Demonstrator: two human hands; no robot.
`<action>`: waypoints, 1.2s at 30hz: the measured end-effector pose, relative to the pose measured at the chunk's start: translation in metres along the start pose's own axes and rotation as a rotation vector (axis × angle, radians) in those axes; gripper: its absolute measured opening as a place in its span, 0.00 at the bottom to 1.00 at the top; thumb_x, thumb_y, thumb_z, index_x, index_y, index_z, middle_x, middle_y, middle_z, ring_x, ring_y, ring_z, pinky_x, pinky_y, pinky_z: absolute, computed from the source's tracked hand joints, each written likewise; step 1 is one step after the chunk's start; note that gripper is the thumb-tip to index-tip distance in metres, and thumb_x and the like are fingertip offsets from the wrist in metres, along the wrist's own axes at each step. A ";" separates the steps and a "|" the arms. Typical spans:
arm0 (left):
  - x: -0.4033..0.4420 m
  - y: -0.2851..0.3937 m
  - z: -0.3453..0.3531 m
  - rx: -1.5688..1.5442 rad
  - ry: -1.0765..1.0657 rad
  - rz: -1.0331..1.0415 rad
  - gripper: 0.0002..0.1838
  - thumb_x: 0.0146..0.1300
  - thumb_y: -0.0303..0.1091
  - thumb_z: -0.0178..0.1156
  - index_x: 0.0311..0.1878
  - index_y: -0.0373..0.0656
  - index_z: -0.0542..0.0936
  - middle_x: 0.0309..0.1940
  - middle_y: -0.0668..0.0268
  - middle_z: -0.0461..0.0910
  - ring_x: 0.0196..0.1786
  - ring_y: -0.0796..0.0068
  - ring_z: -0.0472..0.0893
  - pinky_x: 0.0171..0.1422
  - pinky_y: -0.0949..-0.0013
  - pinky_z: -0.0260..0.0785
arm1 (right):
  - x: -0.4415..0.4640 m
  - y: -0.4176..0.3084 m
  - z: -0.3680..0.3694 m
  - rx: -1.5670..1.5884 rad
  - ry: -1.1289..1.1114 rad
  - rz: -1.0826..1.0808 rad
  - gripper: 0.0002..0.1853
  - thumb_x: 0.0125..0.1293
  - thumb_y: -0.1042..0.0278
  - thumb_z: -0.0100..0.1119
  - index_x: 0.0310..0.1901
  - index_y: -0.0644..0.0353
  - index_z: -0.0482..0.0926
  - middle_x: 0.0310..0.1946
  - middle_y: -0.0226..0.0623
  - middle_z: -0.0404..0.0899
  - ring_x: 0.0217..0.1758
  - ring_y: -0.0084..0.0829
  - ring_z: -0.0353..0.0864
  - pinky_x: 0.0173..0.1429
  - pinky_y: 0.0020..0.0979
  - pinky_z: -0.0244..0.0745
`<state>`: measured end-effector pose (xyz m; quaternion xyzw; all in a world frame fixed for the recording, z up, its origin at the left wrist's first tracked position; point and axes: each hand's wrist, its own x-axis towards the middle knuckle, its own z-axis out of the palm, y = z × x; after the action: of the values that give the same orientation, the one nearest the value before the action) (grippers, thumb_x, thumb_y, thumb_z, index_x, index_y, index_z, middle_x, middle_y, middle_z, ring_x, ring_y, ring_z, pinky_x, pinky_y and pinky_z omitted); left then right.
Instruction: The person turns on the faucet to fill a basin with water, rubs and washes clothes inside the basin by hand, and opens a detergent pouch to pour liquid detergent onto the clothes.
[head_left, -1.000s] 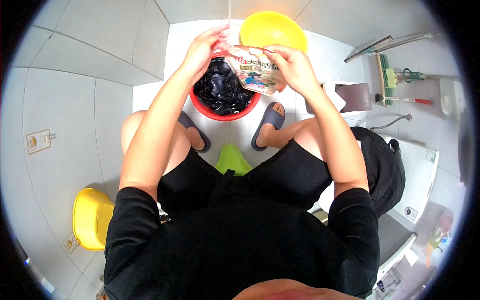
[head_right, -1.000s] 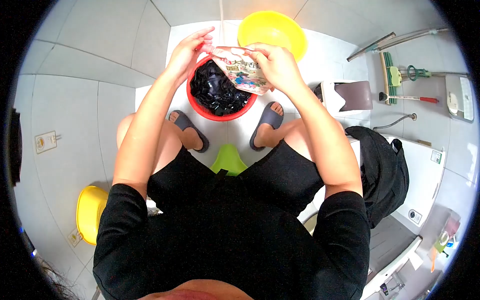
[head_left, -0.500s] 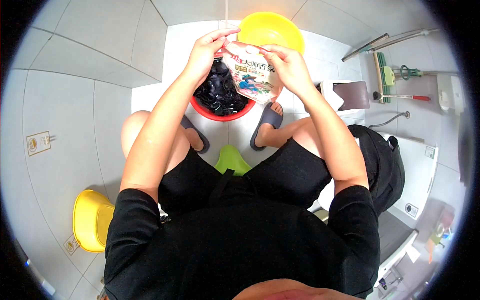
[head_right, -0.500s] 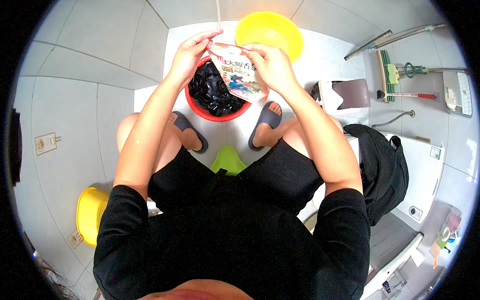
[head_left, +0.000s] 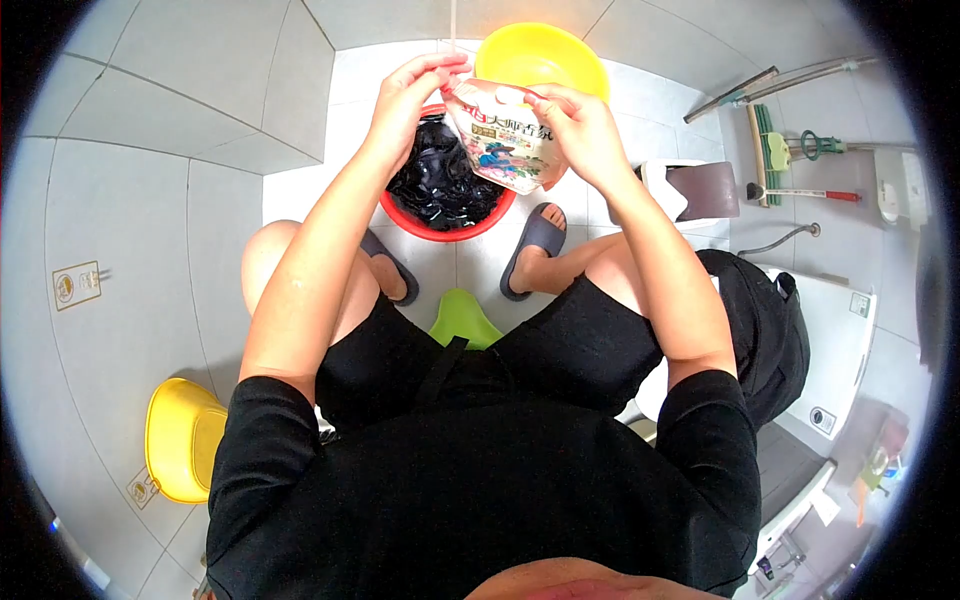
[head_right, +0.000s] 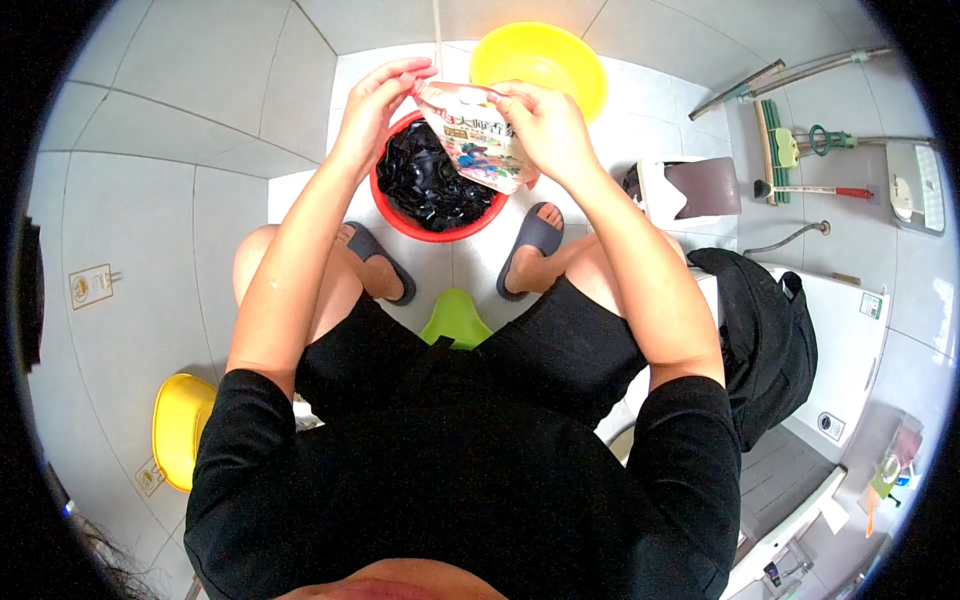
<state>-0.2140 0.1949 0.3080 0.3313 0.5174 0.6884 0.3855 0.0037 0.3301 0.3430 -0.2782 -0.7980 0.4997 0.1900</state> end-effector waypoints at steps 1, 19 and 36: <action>0.000 0.002 0.003 -0.006 0.008 -0.047 0.18 0.78 0.36 0.60 0.63 0.35 0.81 0.60 0.56 0.84 0.63 0.71 0.81 0.73 0.65 0.71 | -0.002 -0.008 -0.002 0.055 -0.027 0.131 0.15 0.77 0.64 0.60 0.55 0.66 0.87 0.40 0.44 0.91 0.44 0.28 0.89 0.52 0.30 0.81; -0.001 0.004 0.006 -0.081 -0.005 -0.029 0.25 0.77 0.34 0.62 0.72 0.38 0.73 0.58 0.56 0.85 0.62 0.73 0.83 0.72 0.65 0.73 | -0.003 -0.009 -0.009 0.072 0.062 -0.023 0.13 0.77 0.68 0.61 0.54 0.66 0.86 0.41 0.37 0.90 0.45 0.23 0.85 0.53 0.27 0.80; -0.007 0.005 0.010 0.019 0.164 -0.019 0.27 0.76 0.36 0.61 0.74 0.36 0.70 0.59 0.55 0.84 0.63 0.66 0.84 0.71 0.63 0.75 | 0.000 -0.008 -0.010 0.075 0.079 -0.051 0.12 0.77 0.68 0.61 0.53 0.66 0.87 0.37 0.32 0.88 0.41 0.20 0.81 0.49 0.25 0.78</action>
<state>-0.2033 0.1928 0.3146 0.2724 0.5568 0.7048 0.3450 0.0078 0.3340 0.3546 -0.2699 -0.7773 0.5131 0.2441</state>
